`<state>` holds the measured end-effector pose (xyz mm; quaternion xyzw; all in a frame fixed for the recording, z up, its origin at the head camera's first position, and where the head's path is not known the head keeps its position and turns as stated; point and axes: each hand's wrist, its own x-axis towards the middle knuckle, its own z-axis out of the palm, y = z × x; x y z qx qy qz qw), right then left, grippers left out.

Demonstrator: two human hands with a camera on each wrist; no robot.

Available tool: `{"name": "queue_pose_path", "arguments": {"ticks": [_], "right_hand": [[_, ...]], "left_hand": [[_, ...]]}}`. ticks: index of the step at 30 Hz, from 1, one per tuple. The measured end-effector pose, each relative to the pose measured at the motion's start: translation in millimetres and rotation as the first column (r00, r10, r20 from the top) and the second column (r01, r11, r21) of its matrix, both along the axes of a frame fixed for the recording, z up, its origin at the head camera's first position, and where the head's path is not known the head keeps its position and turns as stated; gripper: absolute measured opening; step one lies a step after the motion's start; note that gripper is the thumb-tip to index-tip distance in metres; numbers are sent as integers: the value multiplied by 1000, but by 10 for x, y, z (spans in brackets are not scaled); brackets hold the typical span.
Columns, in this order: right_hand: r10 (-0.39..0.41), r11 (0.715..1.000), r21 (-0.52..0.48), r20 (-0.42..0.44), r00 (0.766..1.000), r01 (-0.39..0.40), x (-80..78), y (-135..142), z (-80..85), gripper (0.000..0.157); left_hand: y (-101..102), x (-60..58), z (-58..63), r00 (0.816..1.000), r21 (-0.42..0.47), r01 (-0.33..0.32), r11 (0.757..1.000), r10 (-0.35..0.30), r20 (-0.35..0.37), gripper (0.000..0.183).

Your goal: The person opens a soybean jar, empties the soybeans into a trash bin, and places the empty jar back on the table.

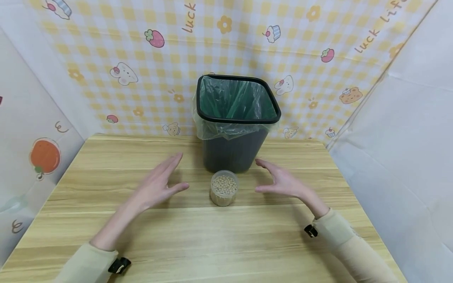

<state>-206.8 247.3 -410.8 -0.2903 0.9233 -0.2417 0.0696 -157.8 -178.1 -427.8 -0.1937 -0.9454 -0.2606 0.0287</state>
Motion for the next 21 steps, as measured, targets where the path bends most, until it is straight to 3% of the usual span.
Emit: {"name": "queue_pose_path", "arguments": {"ticks": [21], "right_hand": [[100,994,-41,85,991,-97,46,-495,-111,99]], "left_hand": [[536,13,-37,994,56,90,994,-94,60,93]]}}
